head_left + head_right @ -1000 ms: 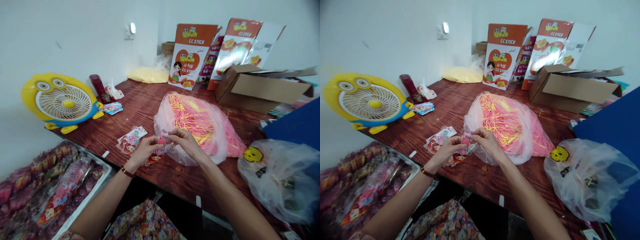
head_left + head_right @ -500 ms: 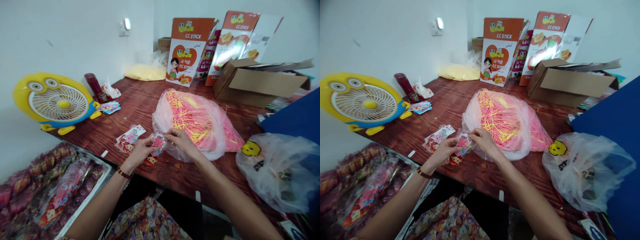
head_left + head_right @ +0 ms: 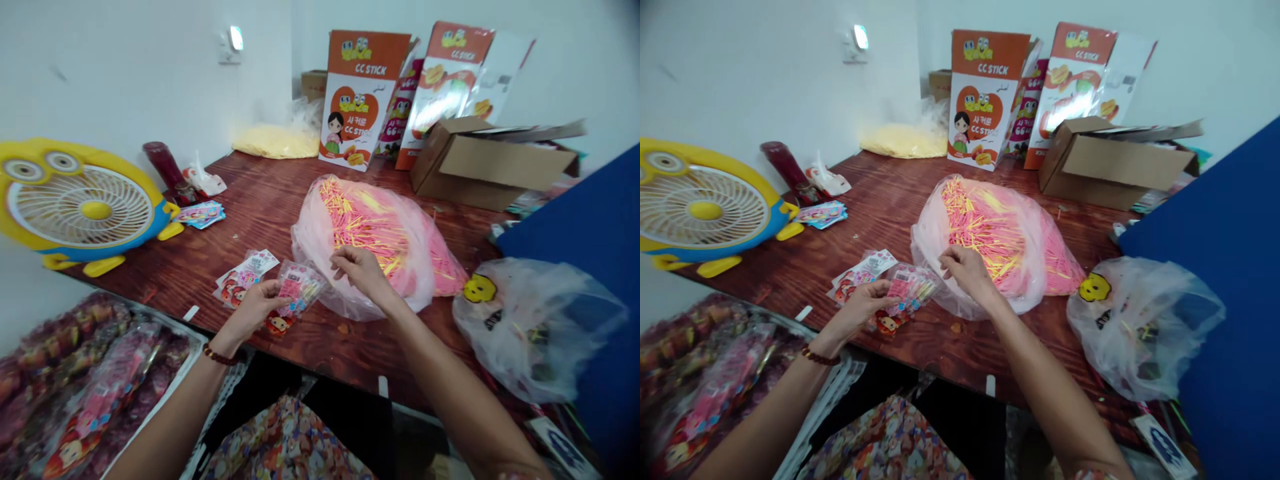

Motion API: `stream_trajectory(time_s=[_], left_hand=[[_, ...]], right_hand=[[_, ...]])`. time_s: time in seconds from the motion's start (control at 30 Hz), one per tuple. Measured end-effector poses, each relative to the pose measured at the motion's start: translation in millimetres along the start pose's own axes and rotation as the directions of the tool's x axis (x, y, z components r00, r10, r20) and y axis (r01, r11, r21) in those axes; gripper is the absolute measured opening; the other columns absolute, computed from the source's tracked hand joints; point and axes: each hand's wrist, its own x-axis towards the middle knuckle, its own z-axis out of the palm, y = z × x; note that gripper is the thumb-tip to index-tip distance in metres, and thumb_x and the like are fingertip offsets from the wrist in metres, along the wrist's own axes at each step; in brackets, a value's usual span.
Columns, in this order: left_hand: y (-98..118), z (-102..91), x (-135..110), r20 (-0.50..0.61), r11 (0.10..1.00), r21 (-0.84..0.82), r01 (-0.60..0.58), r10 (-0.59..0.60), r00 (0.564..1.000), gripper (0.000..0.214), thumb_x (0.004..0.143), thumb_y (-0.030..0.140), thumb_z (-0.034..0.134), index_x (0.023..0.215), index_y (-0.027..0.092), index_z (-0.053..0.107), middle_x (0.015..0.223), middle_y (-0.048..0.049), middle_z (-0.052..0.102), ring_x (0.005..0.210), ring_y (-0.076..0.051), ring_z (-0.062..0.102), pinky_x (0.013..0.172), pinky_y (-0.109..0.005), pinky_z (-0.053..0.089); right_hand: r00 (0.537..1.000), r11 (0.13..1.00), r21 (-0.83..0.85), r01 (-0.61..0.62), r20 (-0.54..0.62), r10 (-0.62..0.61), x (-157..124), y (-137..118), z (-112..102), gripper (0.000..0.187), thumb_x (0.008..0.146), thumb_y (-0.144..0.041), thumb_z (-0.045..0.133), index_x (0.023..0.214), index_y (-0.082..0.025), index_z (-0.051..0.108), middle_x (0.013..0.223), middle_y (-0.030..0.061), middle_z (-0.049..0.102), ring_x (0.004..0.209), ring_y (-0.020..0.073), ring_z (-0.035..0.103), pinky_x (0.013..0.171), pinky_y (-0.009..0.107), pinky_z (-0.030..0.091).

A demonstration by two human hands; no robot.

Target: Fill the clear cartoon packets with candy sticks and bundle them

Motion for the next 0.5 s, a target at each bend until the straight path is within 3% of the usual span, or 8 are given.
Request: stream_trajectory(time_s=[0.1, 0.17, 0.23, 0.5], left_hand=[[0.4, -1.9, -0.4, -0.006, 1.000, -0.003, -0.011, 0.011, 1.000, 0.029, 0.055, 0.027, 0.088, 0.075, 0.014, 0.071, 0.072, -0.0011, 0.074, 0.062, -0.014, 0.064, 0.062, -0.023, 0.050], [-1.4, 1.0, 0.2, 0.015, 1.000, -0.018, -0.013, 0.014, 1.000, 0.029, 0.056, 0.027, 0.088, 0.078, 0.014, 0.072, 0.074, -0.0014, 0.075, 0.064, -0.014, 0.065, 0.064, -0.023, 0.051], [-3.9, 6.6, 0.9, 0.044, 0.999, -0.034, -0.018, 0.020, 0.999, 0.030, 0.058, 0.027, 0.086, 0.082, 0.015, 0.073, 0.078, -0.0023, 0.075, 0.066, -0.014, 0.065, 0.066, -0.024, 0.052], [-8.5, 17.8, 1.6, 0.105, 0.999, -0.017, -0.046, 0.047, 0.993, 0.029, 0.063, 0.027, 0.084, 0.087, 0.014, 0.075, 0.085, -0.0037, 0.076, 0.073, -0.016, 0.067, 0.069, -0.025, 0.052]], right_hand=[[0.991, 0.937, -0.342, -0.071, -0.131, 0.027, 11.2, 24.2, -44.2, 0.019, 0.086, -0.024, 0.047, 0.080, -0.016, 0.063, 0.072, 0.0015, 0.067, 0.066, 0.0136, 0.067, 0.059, 0.021, 0.044], [0.985, 0.748, -0.642, -0.167, -0.134, 0.105, 17.2, 39.8, -67.3, 0.024, 0.088, -0.021, 0.043, 0.087, -0.016, 0.066, 0.079, 0.0038, 0.071, 0.075, 0.0145, 0.068, 0.064, 0.021, 0.044], [0.980, 0.644, -0.739, -0.196, -0.134, 0.144, 22.3, 50.5, -77.5, 0.026, 0.088, -0.020, 0.044, 0.089, -0.016, 0.069, 0.085, 0.0069, 0.073, 0.082, 0.0167, 0.068, 0.068, 0.023, 0.044], [0.968, 0.464, -0.859, -0.218, -0.129, 0.216, 40.8, 61.3, -49.2, 0.033, 0.091, -0.015, 0.042, 0.109, -0.009, 0.068, 0.110, 0.0231, 0.070, 0.102, 0.0300, 0.066, 0.083, 0.035, 0.047]])
